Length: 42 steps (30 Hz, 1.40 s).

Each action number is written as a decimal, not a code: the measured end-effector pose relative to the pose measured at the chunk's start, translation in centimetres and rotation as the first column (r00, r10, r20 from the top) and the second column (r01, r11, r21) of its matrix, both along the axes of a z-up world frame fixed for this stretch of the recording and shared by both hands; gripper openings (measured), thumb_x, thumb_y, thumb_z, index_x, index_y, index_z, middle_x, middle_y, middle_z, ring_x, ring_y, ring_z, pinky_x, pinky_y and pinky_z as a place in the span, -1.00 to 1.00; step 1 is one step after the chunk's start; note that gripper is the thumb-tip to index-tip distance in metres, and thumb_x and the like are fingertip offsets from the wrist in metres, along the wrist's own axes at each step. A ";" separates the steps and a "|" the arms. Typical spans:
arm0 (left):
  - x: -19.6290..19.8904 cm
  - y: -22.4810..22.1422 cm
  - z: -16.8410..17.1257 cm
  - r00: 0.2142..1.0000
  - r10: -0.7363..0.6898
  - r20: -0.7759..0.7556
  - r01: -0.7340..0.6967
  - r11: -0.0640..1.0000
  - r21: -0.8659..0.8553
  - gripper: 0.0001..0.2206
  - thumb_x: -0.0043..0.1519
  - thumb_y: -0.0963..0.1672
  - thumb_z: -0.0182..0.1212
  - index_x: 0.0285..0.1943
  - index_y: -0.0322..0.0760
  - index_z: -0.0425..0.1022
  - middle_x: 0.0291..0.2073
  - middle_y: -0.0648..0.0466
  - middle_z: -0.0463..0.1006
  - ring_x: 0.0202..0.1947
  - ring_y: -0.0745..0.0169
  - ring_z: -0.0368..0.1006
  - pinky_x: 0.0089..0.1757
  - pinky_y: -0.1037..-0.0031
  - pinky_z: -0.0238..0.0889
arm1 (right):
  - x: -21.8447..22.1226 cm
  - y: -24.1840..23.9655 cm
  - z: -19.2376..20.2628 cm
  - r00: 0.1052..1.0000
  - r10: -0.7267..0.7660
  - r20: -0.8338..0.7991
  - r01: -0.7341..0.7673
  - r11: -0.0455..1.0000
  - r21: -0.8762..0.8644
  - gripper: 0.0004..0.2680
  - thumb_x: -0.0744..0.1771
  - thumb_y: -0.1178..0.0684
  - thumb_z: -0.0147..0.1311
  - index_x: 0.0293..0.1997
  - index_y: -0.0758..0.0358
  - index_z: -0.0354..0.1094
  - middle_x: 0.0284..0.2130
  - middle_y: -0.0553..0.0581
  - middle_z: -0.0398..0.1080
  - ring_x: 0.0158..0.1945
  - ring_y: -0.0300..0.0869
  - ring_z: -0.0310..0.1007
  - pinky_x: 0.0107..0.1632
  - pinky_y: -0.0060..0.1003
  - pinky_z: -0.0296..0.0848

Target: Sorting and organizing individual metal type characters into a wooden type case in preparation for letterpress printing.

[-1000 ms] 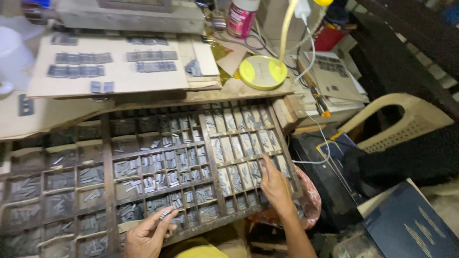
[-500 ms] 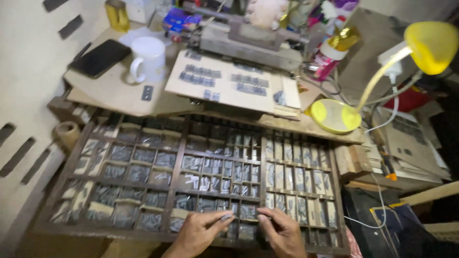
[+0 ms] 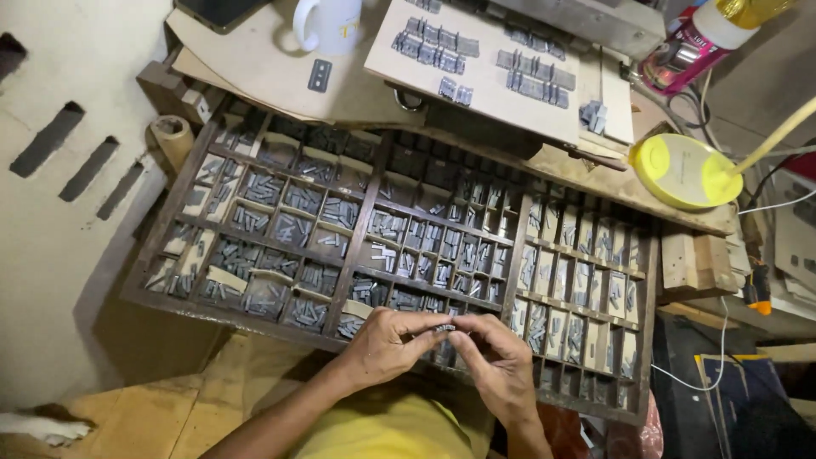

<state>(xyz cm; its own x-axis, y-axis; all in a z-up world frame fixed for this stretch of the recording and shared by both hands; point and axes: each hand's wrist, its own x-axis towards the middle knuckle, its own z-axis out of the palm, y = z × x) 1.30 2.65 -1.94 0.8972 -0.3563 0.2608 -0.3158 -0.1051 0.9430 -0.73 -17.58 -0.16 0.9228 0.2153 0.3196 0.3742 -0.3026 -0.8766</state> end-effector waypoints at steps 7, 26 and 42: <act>-0.1 0.0 -0.5 0.998 -0.034 -0.052 0.032 0.999 -0.038 -0.67 0.29 -0.02 0.23 0.13 -0.27 0.59 0.03 -0.12 0.64 0.00 0.05 0.68 -0.06 0.45 0.63 | 0.0 0.2 -0.2 1.000 -0.013 -0.023 0.012 0.999 -0.031 -0.82 0.33 0.08 0.18 -0.01 0.26 0.51 -0.18 0.17 0.57 -0.12 -0.16 0.61 -0.05 -0.37 0.66; -1.2 -1.6 -4.5 0.876 0.159 -0.455 -0.135 0.987 0.085 -0.74 0.14 -0.12 0.35 -0.01 -0.14 0.80 -0.13 0.23 0.85 -0.33 0.38 0.85 -0.29 0.69 0.64 | -2.9 -18.0 -5.9 0.571 -0.821 -0.013 0.767 0.539 -0.349 -0.86 0.35 0.02 0.10 -0.10 0.17 0.55 -0.33 -0.01 0.54 -0.32 -0.27 0.44 -0.17 -0.38 0.40; -2.0 5.2 0.2 0.627 -0.103 -0.772 -0.195 0.939 -0.283 -0.72 0.29 -0.05 0.26 0.13 -0.16 0.67 -0.16 0.24 0.72 -0.14 0.67 0.53 -0.07 0.72 0.12 | 11.8 9.3 -4.1 0.883 -0.064 -0.465 -0.026 0.982 -0.186 -0.88 0.29 0.06 0.30 -0.30 0.29 0.65 -0.46 0.05 0.60 -0.40 -0.24 0.42 -0.29 -0.33 0.35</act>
